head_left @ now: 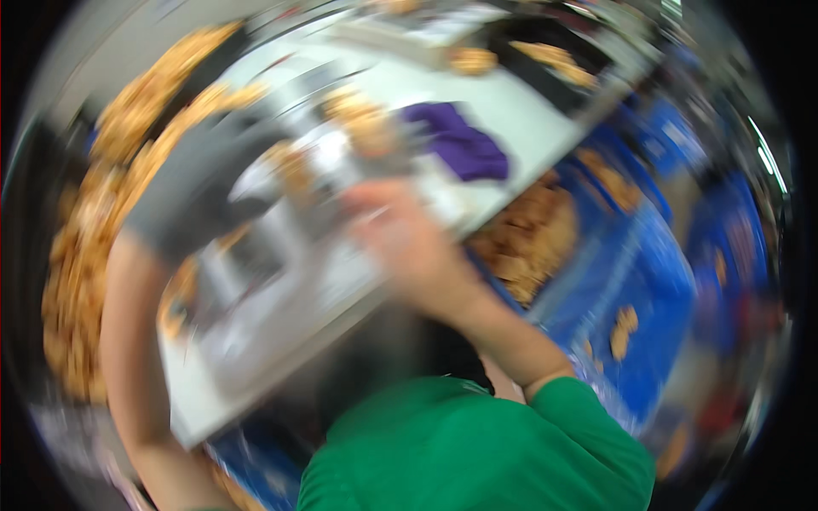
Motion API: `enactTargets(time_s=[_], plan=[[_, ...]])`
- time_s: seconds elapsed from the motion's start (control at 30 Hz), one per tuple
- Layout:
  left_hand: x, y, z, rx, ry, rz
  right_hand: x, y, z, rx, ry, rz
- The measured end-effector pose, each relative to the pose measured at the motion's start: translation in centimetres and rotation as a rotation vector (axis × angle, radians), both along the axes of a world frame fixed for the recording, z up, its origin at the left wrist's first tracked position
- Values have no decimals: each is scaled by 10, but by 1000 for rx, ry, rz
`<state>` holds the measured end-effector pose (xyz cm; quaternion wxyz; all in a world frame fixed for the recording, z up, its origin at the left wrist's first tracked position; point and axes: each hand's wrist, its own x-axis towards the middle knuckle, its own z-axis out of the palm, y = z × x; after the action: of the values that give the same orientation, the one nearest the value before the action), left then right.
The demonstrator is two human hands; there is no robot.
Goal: The person is assembling and testing small plastic toy gear components on a multi-station jig.
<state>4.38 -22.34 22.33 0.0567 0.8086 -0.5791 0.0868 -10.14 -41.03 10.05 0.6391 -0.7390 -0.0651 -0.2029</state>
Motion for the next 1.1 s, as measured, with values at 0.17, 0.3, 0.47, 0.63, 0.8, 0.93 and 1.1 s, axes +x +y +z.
enactTargets(time_s=[0.17, 0.3, 0.47, 0.63, 0.8, 0.93, 1.1], plan=[[10, 4, -14, 96, 5, 48, -2, 36, -40, -443, -325, -61], [27, -19, -27, 92, 68, -61, -1, 36, -53, -515, -429, -265], [41, -26, -33, 88, 49, -83, 11, 26, -57, -613, -276, -300], [48, -21, -31, 136, 74, -39, 26, 29, -61, -614, -354, -321], [53, -22, -31, 157, 17, -60, 35, 28, -63, -531, -317, -291], [64, -23, -36, 151, 94, -80, 37, 22, -60, -485, -187, -209], [81, -17, -40, 144, 96, -84, 53, 23, -62, -533, -162, -223]])
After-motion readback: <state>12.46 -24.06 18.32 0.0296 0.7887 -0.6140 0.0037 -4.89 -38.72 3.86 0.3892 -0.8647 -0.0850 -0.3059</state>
